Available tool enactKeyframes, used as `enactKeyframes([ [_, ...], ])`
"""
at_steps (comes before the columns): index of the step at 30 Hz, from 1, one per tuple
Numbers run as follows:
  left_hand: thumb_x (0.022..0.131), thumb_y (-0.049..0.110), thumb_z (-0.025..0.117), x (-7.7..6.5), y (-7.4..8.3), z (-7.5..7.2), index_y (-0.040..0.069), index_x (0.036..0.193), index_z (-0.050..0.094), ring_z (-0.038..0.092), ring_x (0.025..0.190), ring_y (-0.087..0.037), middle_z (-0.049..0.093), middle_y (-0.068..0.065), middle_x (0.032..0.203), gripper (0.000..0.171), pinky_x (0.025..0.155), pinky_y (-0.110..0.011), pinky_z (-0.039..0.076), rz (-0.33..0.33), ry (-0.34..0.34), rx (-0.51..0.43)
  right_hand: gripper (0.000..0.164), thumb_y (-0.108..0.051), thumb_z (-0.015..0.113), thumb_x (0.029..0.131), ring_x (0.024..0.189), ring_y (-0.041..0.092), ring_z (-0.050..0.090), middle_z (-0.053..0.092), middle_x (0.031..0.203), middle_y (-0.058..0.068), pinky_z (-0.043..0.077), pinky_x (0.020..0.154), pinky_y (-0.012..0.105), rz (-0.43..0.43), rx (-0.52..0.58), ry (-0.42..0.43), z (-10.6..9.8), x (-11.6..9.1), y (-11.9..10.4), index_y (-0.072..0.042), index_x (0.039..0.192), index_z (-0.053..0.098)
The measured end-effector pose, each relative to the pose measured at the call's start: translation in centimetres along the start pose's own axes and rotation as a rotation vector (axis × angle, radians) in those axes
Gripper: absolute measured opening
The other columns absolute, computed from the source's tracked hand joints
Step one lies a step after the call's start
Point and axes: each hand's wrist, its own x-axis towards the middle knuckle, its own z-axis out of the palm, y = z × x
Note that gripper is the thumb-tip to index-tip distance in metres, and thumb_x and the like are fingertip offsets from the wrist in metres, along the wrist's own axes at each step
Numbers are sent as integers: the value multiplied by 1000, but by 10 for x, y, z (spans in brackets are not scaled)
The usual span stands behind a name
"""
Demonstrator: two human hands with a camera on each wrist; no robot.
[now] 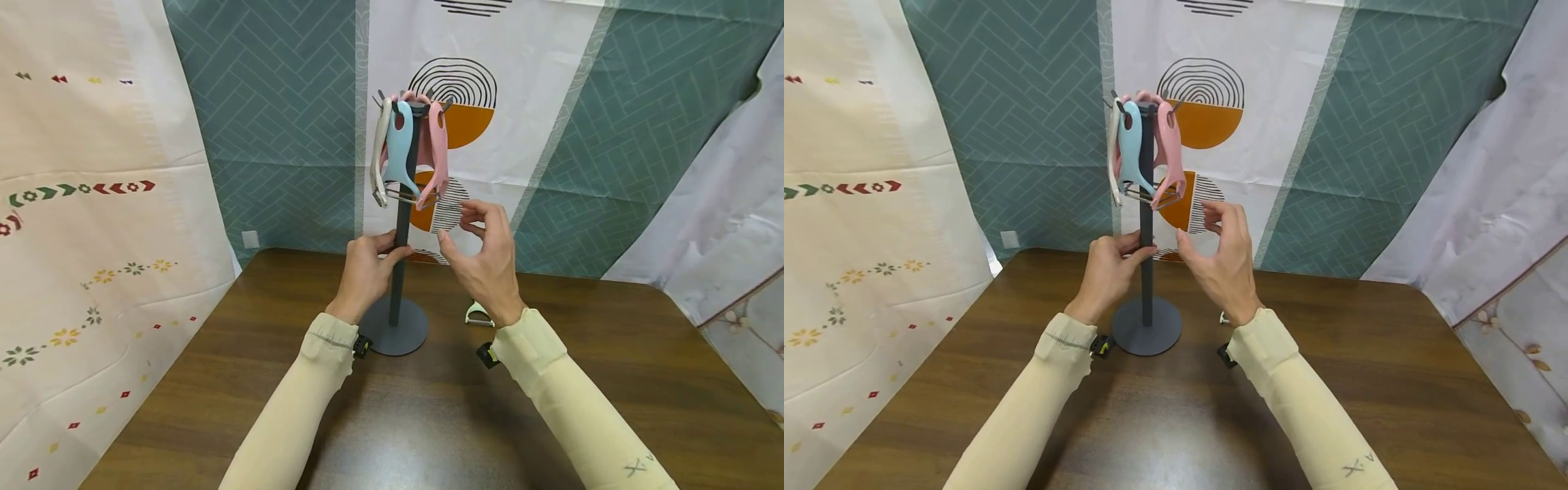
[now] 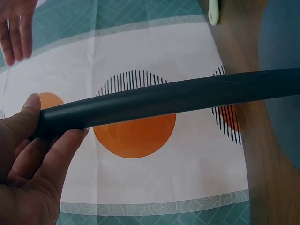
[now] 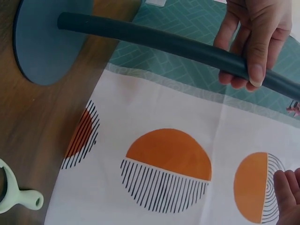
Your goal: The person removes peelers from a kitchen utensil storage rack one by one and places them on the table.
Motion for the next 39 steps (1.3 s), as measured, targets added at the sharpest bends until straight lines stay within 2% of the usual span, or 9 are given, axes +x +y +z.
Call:
enactKeyframes([
  [9, 93, 19, 75, 0, -1, 0, 7, 122, 75, 76, 96, -20, 80, -9, 103, 31, 81, -37, 61, 6, -9, 10, 56, -20, 80, 86, 112, 27, 58, 57, 119, 18, 56, 102, 40, -26, -21, 12, 6, 5, -7, 0, 133, 57],
  [14, 94, 16, 75, 1, -2, -1, 5, 122, 75, 76, 97, -20, 79, -9, 106, 30, 81, -38, 62, 0, -18, 8, 57, -22, 80, 86, 112, 27, 59, 57, 120, 18, 53, 104, 40, -33, -27, 45, 10, 11, -12, -1, 134, 57],
  [26, 95, 15, 73, 2, -1, -3, 5, 124, 74, 76, 100, -20, 79, -9, 109, 31, 83, -38, 62, -5, -38, 13, 62, -20, 84, 83, 114, 28, 57, 56, 123, 20, 54, 103, 41, -48, 22, 49, 15, 20, -19, 1, 134, 57],
  [34, 94, 16, 74, 3, 0, -2, 5, 123, 74, 76, 100, -20, 79, -8, 107, 31, 85, -37, 62, 1, -37, 25, 64, -21, 86, 81, 116, 22, 57, 56, 125, 17, 54, 104, 35, -61, 22, 51, 16, 27, -26, -3, 134, 56],
  [39, 94, 17, 74, 4, 0, -2, 5, 124, 74, 76, 102, -20, 79, -8, 108, 32, 88, -38, 62, -22, -39, 33, 63, -23, 87, 80, 117, 19, 55, 55, 125, 15, 54, 105, 31, -57, 25, 60, 19, 30, -32, -5, 132, 57],
])
